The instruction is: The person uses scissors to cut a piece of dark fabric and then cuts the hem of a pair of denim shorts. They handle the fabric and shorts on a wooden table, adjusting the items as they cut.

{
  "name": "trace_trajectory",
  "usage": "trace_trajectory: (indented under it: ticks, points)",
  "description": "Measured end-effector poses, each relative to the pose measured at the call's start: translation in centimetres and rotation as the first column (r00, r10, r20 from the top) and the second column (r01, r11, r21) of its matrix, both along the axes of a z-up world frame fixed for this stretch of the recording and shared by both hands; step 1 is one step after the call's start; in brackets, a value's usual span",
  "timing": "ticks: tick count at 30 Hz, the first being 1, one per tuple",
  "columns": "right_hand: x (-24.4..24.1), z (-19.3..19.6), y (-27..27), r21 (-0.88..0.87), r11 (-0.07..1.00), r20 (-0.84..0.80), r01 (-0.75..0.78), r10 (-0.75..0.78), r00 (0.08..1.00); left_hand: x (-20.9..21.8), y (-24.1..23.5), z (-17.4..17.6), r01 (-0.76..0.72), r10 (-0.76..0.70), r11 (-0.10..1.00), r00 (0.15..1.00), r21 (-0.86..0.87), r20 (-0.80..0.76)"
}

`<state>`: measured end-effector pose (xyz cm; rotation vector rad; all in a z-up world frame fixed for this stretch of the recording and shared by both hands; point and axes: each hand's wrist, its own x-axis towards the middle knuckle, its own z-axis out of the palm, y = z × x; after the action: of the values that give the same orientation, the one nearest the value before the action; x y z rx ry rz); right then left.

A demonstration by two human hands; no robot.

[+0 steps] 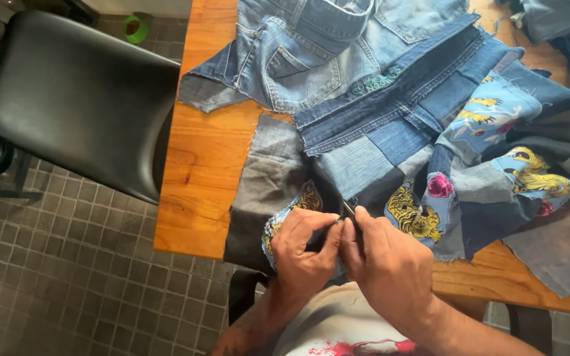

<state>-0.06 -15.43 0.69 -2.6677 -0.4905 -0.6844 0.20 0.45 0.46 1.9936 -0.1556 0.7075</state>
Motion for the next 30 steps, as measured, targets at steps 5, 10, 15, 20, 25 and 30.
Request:
trace_trajectory:
  ticks: [5,10,15,20,25,30]
  points:
    - [-0.02,0.35,0.15,0.015,1.0,0.004,-0.02,0.02,1.0,-0.02,0.08,-0.19,0.005,-0.005,1.0,1.0,-0.008,-0.013]
    - [0.03,0.64,0.32,-0.004,1.0,-0.003,-0.017,0.017,1.0,-0.06,0.16,-0.43,0.008,-0.008,1.0,1.0,-0.004,-0.002]
    - [0.14,0.82,0.45,0.018,0.999,-0.001,-0.048,0.048,0.999,-0.07,0.35,-0.57,0.023,-0.023,1.0,1.0,-0.005,-0.002]
    - [-0.09,0.94,0.41,0.022,1.0,-0.01,-0.021,0.021,1.0,-0.11,0.26,-0.45,0.0,0.0,1.0,1.0,-0.014,-0.011]
    - [0.3,0.68,0.4,0.004,1.0,0.015,-0.018,0.018,1.0,-0.09,0.28,-0.32,-0.001,0.001,1.0,1.0,-0.009,-0.014]
    - [0.51,0.84,0.21,0.022,0.999,-0.009,-0.045,0.046,0.999,-0.08,0.28,-0.21,0.006,-0.007,1.0,1.0,-0.024,-0.012]
